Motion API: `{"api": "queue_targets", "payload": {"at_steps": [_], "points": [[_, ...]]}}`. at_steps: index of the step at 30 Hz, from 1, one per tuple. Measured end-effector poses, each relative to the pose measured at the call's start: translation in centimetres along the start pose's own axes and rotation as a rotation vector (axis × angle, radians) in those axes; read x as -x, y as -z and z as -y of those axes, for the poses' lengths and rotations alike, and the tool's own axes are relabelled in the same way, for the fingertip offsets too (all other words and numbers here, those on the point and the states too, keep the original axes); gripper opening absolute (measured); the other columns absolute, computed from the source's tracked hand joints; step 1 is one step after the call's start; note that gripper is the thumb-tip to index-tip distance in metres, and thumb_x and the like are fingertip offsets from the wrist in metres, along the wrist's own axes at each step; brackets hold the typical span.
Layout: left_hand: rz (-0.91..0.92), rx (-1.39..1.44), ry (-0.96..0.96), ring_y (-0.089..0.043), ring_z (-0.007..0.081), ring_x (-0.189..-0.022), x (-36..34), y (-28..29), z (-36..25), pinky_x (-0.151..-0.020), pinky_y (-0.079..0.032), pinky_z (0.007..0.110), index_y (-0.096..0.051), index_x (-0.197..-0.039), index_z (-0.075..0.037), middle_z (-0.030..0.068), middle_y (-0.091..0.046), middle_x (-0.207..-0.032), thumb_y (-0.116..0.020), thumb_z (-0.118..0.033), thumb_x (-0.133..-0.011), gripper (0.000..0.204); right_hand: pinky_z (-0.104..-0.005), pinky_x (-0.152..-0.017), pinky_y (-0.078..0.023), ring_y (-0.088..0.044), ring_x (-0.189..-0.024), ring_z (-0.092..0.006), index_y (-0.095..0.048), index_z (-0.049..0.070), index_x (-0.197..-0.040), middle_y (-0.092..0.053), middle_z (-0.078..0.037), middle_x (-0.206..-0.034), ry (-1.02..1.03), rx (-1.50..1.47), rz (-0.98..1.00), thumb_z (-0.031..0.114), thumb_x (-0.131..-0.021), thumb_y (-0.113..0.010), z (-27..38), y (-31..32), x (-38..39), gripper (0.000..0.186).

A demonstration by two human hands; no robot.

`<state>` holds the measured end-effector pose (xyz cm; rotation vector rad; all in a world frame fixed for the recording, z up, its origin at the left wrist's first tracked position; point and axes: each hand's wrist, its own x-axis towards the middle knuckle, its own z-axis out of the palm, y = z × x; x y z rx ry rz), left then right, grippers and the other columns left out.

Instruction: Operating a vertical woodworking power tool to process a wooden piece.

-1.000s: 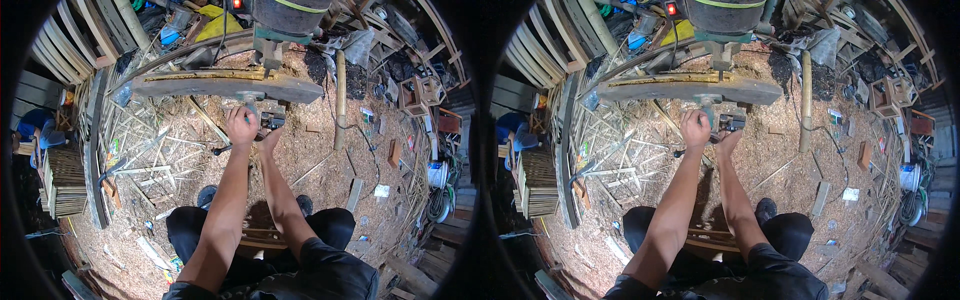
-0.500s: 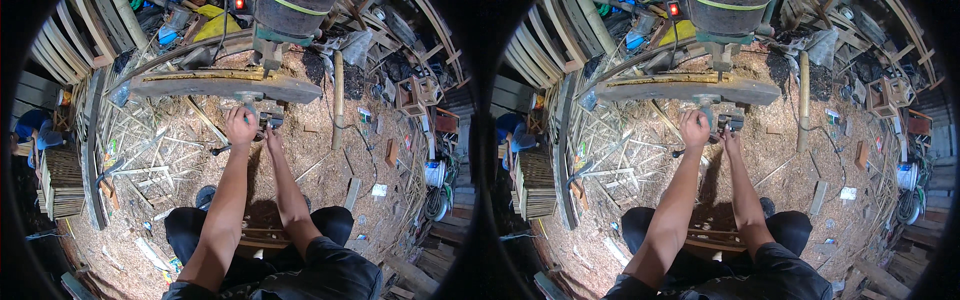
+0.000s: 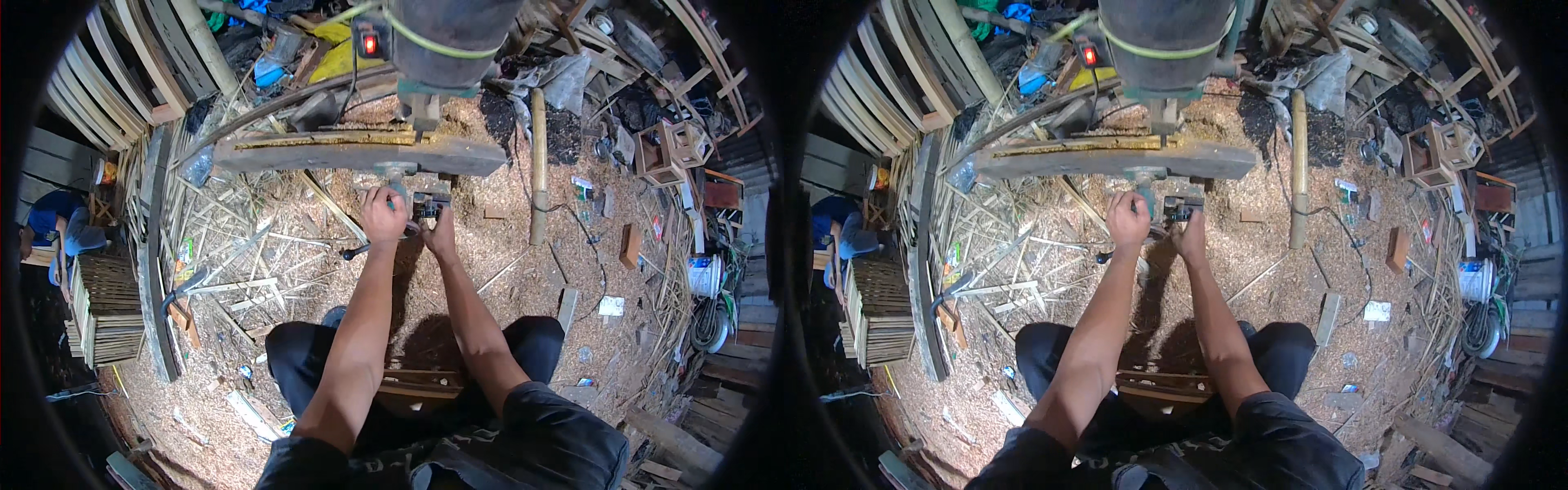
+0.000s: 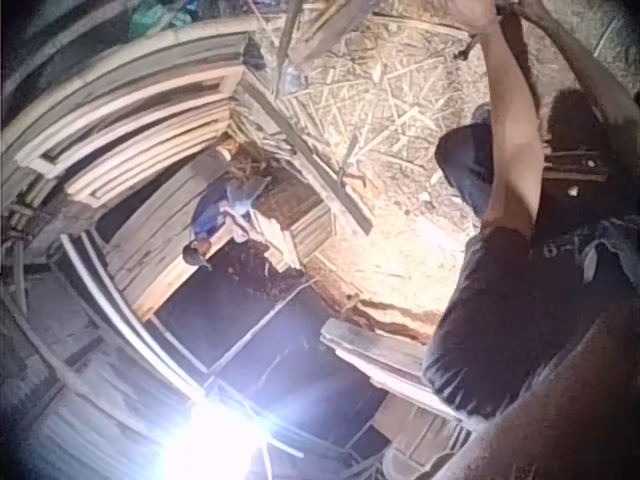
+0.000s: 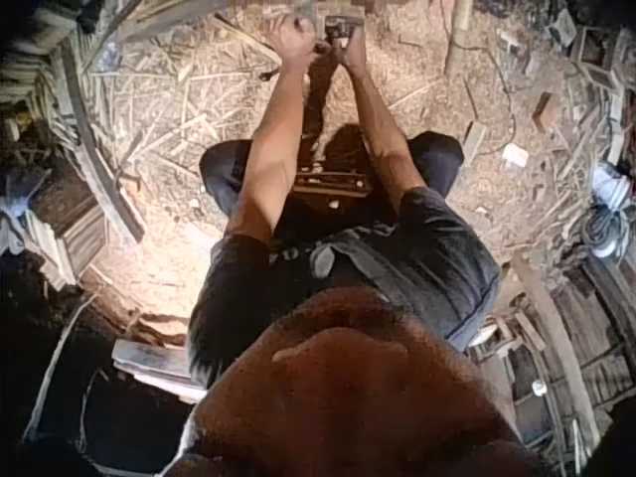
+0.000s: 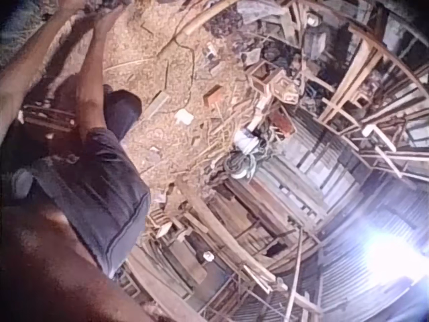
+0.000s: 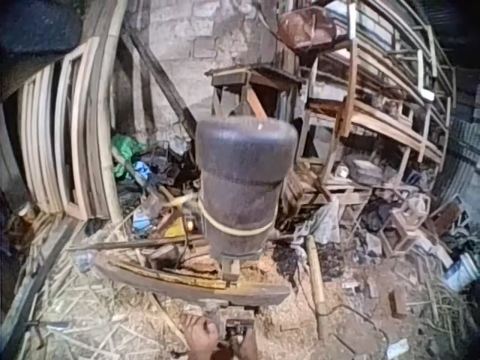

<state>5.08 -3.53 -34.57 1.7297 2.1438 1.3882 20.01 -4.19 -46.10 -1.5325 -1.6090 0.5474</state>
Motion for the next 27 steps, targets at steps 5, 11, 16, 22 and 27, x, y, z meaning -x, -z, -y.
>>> {"api": "queue_targets", "payload": {"at_steps": [5,11,16,22,27], "points": [[0.153,0.062,0.107,-0.059,0.0360,-0.086,-0.3,0.3,0.2,-0.081,-0.048,0.045,-0.065,-0.073,-0.007,0.0135,-0.063,-0.083,-0.060,-0.018,-0.075,0.012,-0.0430,-0.092,-0.047,-0.057,-0.107,-0.0396,-0.053,-0.002,-0.117,-0.058,-0.026,-0.111,-0.129,0.001,0.165,0.012,-0.077,-0.070,1.7,6.0,-2.9,0.046],[0.314,0.116,0.075,-0.053,0.0349,-0.108,-1.3,1.9,-0.3,-0.094,-0.041,0.047,-0.058,-0.110,-0.006,0.0149,-0.060,-0.106,-0.060,-0.021,-0.081,0.032,-0.0425,-0.085,-0.050,-0.062,-0.097,-0.0393,-0.054,-0.002,-0.113,-0.063,-0.025,-0.104,-0.161,-0.101,0.009,0.011,-0.081,-0.064,6.4,9.5,-5.9,0.036],[0.102,0.186,-0.064,-0.053,0.0377,-0.110,-3.0,5.2,-2.8,-0.098,-0.039,0.047,-0.052,-0.120,-0.001,0.0203,-0.057,-0.113,-0.058,-0.015,-0.083,0.040,-0.0378,-0.081,-0.052,-0.065,-0.093,-0.0317,-0.052,0.001,-0.117,-0.065,-0.020,-0.103,-0.059,-0.201,-0.056,0.014,-0.085,-0.066,9.8,10.9,-6.1,0.037],[0.110,0.287,-0.014,-0.050,0.0377,-0.113,-2.4,7.8,-4.0,-0.099,-0.038,0.046,-0.054,-0.116,0.000,0.0211,-0.056,-0.116,-0.056,-0.020,-0.087,0.036,-0.0378,-0.082,-0.053,-0.066,-0.095,-0.0288,-0.057,0.002,-0.114,-0.066,-0.019,-0.104,-0.018,-0.181,-0.033,0.018,-0.087,-0.067,10.4,12.8,-3.6,0.033],[0.174,0.197,0.244,-0.050,0.0396,-0.116,2.3,7.5,1.4,-0.100,-0.038,0.049,-0.055,-0.118,-0.001,0.0233,-0.055,-0.121,-0.053,-0.025,-0.089,0.038,-0.0403,-0.084,-0.052,-0.067,-0.094,-0.0350,-0.058,0.001,-0.112,-0.067,-0.023,-0.100,-0.178,-0.121,0.077,0.024,-0.085,-0.069,7.1,13.9,-0.2,0.037]]}}
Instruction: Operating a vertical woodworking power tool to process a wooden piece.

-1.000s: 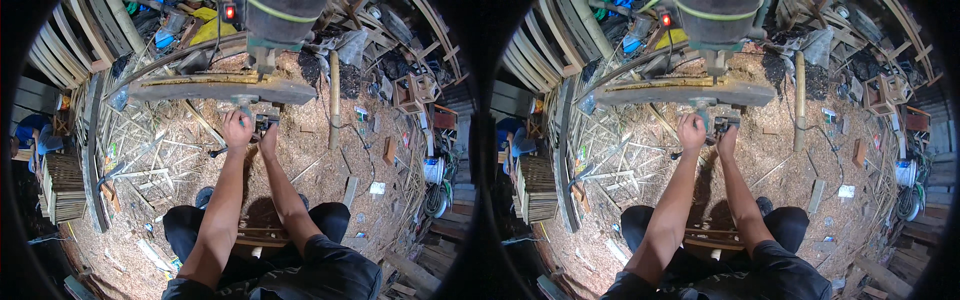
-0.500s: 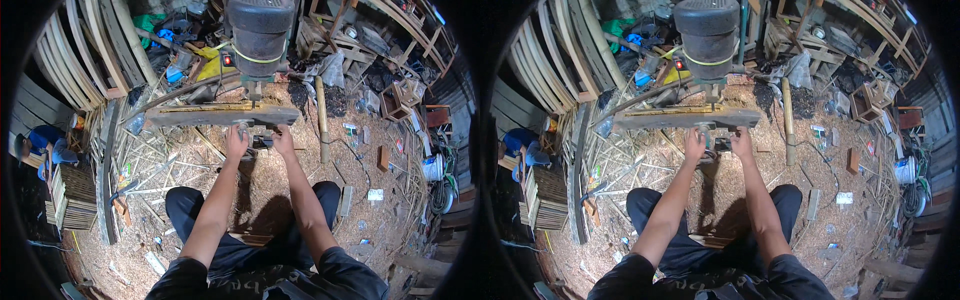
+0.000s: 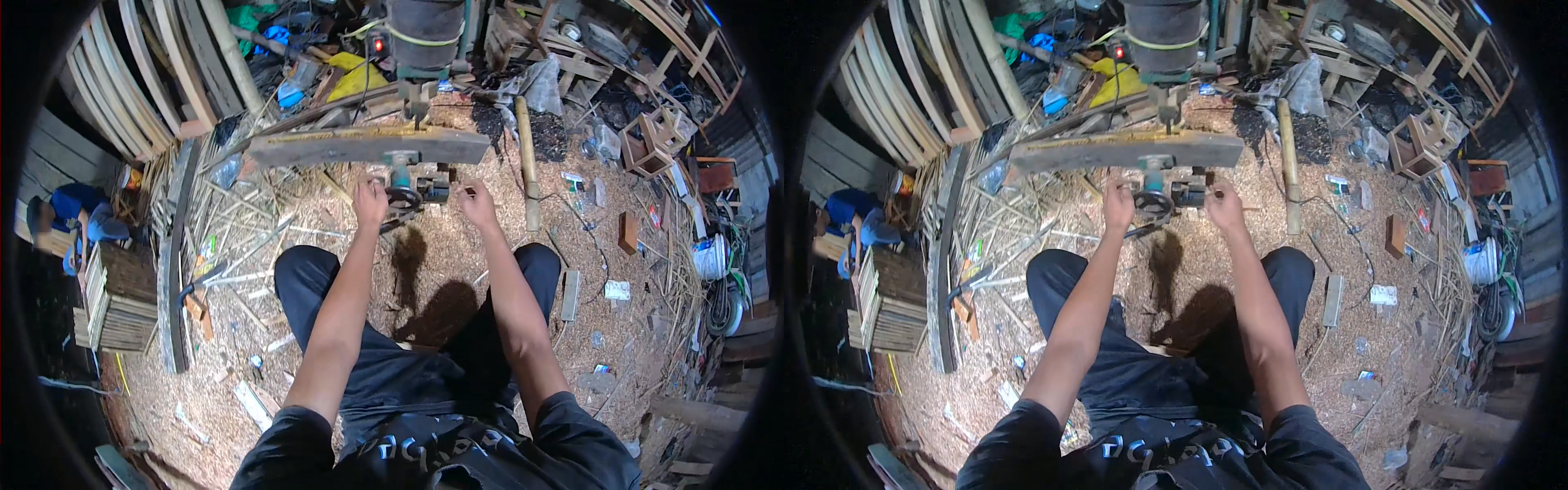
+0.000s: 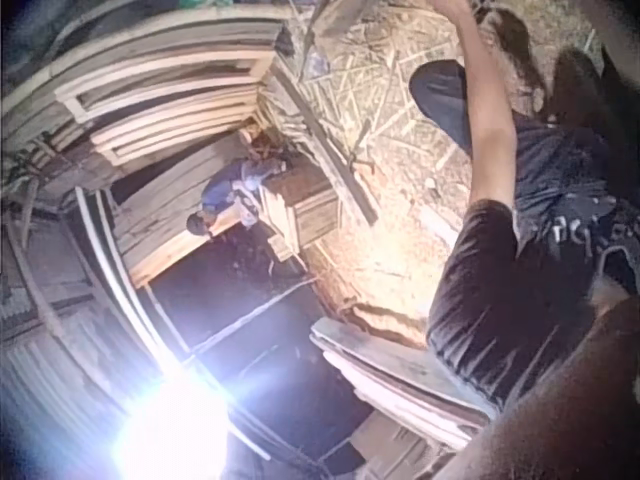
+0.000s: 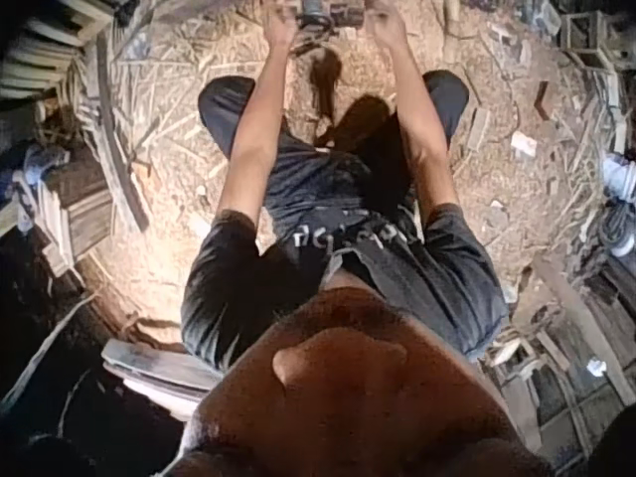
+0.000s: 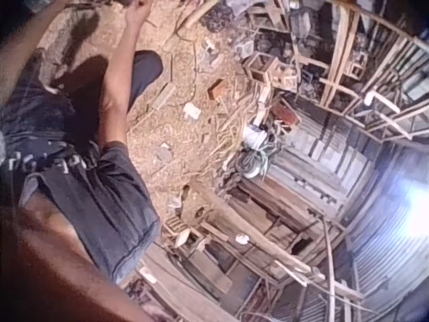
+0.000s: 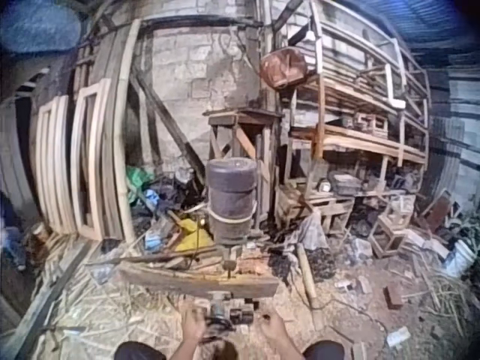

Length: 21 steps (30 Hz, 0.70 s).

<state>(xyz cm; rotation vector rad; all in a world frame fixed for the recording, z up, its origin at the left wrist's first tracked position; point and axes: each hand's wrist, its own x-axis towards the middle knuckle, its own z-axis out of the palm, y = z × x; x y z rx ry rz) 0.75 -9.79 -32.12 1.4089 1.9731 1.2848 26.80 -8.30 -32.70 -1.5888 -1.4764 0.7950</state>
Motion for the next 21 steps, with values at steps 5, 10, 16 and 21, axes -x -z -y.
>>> {"api": "queue_targets", "payload": {"at_steps": [5,10,16,21], "points": [[0.121,-0.396,0.008,-0.038,0.0384,-0.132,5.3,-0.6,7.4,-0.110,-0.029,0.049,-0.040,-0.136,0.004,0.0252,-0.042,-0.139,-0.052,-0.022,-0.091,0.054,-0.0410,-0.080,-0.052,-0.067,-0.089,-0.0353,-0.056,0.002,-0.114,-0.068,-0.021,-0.095,-0.044,0.174,0.077,0.021,-0.085,-0.067,-2.7,-1.4,4.0,0.036],[0.479,-0.963,-0.044,-0.003,0.0288,-0.149,7.7,-1.2,10.7,-0.119,-0.006,0.050,-0.013,-0.152,0.001,0.0155,-0.009,-0.160,-0.049,-0.039,-0.090,0.083,-0.0404,-0.076,-0.053,-0.068,-0.085,-0.0321,-0.055,0.005,-0.115,-0.068,-0.020,-0.092,0.008,0.020,0.231,0.019,-0.086,-0.067,-2.4,-2.3,5.5,0.035],[0.775,-0.903,0.202,0.004,0.0259,-0.150,7.6,-1.3,10.8,-0.120,-0.002,0.047,0.002,-0.153,-0.001,0.0132,0.001,-0.162,-0.053,-0.043,-0.087,0.096,-0.0407,-0.077,-0.052,-0.067,-0.085,-0.0340,-0.055,0.004,-0.118,-0.068,-0.022,-0.094,-0.049,0.124,0.289,0.022,-0.088,-0.066,-2.1,-0.9,5.1,0.037],[0.774,-0.815,0.232,0.003,0.0274,-0.150,6.3,-1.4,11.8,-0.120,-0.002,0.045,0.005,-0.153,-0.001,0.0149,-0.001,-0.162,-0.063,-0.049,-0.080,0.110,-0.0415,-0.077,-0.052,-0.068,-0.084,-0.0338,-0.055,0.004,-0.116,-0.068,-0.022,-0.093,0.057,0.117,0.261,0.022,-0.088,-0.066,-3.3,-1.6,5.4,0.035]]}}
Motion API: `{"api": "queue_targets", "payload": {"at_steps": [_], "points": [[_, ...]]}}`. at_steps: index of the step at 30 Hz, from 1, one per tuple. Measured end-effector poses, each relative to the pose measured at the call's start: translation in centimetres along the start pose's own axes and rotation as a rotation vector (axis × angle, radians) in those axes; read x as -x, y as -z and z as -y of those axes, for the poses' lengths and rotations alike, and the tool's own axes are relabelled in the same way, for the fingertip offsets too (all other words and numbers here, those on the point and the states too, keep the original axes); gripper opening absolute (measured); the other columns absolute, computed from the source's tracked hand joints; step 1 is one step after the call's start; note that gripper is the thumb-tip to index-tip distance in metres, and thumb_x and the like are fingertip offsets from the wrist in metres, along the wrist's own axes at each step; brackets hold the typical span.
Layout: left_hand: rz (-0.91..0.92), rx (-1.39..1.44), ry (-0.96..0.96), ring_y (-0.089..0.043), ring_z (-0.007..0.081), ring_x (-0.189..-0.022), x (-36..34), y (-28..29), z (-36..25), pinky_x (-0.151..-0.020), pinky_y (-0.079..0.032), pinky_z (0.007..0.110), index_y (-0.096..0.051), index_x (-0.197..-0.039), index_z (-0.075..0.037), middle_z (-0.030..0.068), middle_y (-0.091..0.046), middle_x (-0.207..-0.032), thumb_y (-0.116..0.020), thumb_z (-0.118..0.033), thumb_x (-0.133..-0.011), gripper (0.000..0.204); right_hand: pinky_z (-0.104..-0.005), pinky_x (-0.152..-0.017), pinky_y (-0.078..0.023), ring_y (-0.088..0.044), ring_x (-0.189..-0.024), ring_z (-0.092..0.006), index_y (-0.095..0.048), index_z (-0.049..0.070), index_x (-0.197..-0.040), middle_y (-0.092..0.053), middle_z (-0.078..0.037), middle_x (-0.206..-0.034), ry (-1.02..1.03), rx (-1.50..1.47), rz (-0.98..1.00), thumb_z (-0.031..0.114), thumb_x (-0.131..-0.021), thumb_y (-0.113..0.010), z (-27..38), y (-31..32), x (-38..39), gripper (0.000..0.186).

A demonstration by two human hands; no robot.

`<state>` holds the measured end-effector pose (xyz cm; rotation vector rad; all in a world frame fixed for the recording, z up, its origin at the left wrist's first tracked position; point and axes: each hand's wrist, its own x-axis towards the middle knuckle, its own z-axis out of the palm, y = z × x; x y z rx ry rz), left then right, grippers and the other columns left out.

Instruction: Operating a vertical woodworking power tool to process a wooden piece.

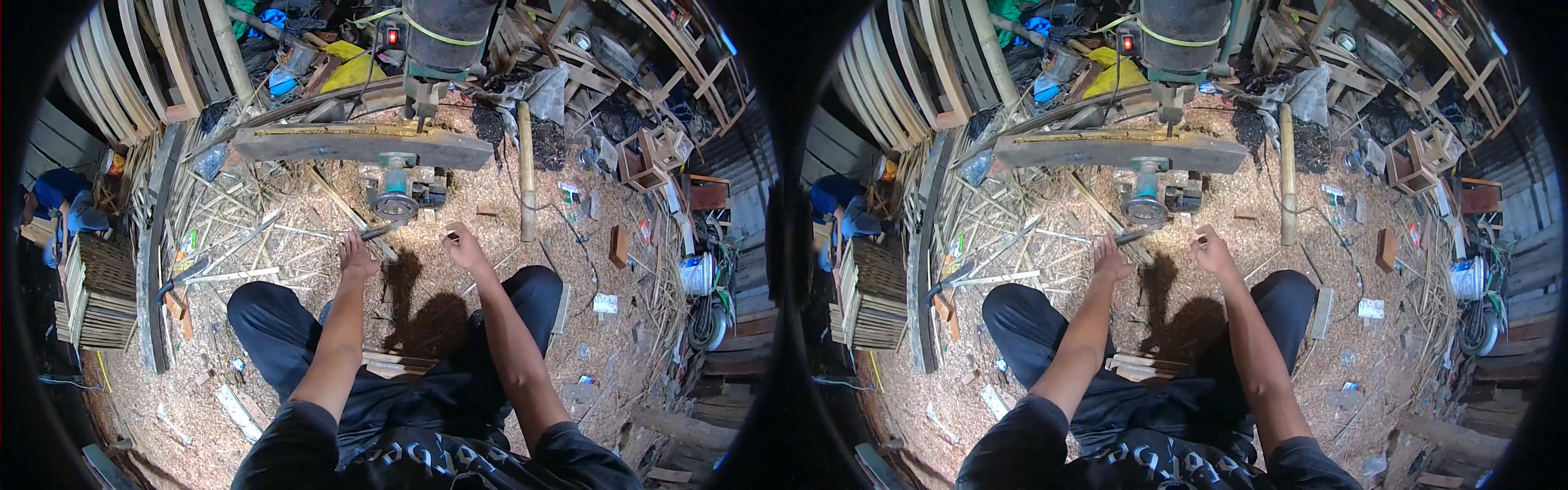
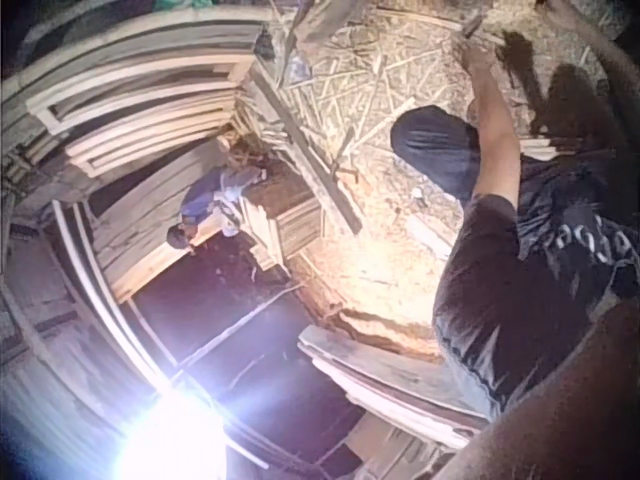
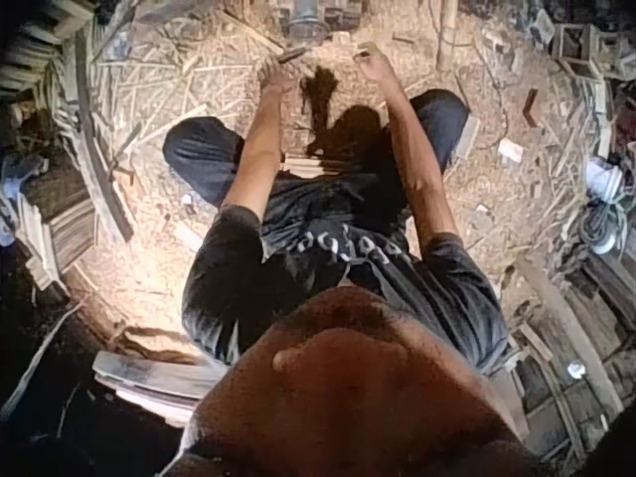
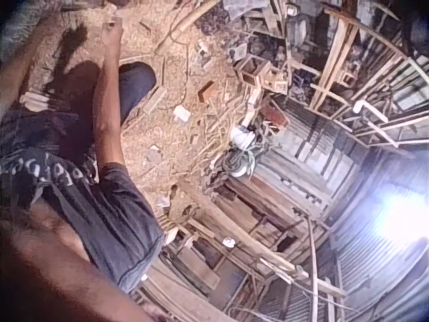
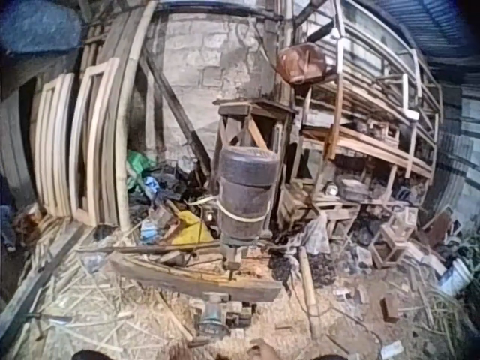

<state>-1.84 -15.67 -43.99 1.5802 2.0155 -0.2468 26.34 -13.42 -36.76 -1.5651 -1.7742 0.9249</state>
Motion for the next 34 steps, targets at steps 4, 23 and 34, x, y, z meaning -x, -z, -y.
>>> {"api": "queue_targets", "payload": {"at_steps": [4,23,34], "points": [[0.136,-0.050,0.066,0.003,0.0278,-0.150,-2.3,-0.8,-0.4,-0.120,0.000,0.044,0.004,-0.153,-0.001,0.0153,0.000,-0.162,-0.062,-0.049,-0.079,0.110,-0.0407,-0.075,-0.053,-0.068,-0.083,-0.0331,-0.055,0.004,-0.116,-0.068,-0.022,-0.091,-0.175,-0.091,0.049,0.020,-0.087,-0.066,-1.3,-0.1,-0.2,0.035],[-0.110,0.306,-0.106,-0.062,0.0435,-0.102,-4.1,1.4,1.3,-0.090,-0.050,0.047,-0.066,-0.103,0.002,0.0278,-0.066,-0.104,-0.061,-0.048,-0.089,0.053,-0.0386,-0.077,-0.052,-0.068,-0.085,-0.0317,-0.056,0.004,-0.115,-0.068,-0.021,-0.090,-0.111,-0.065,0.107,0.021,-0.088,-0.065,-1.7,-1.9,-1.0,0.033],[-0.273,0.405,-0.011,-0.061,0.0445,-0.104,-2.4,1.3,0.8,-0.093,-0.049,0.047,-0.062,-0.109,0.004,0.0309,-0.063,-0.109,-0.061,-0.025,-0.089,0.035,-0.0345,-0.074,-0.052,-0.065,-0.081,-0.0229,-0.058,0.001,-0.113,-0.068,-0.015,-0.089,-0.132,-0.076,0.097,0.019,-0.088,-0.065,0.8,-0.4,-0.4,0.031]]}}
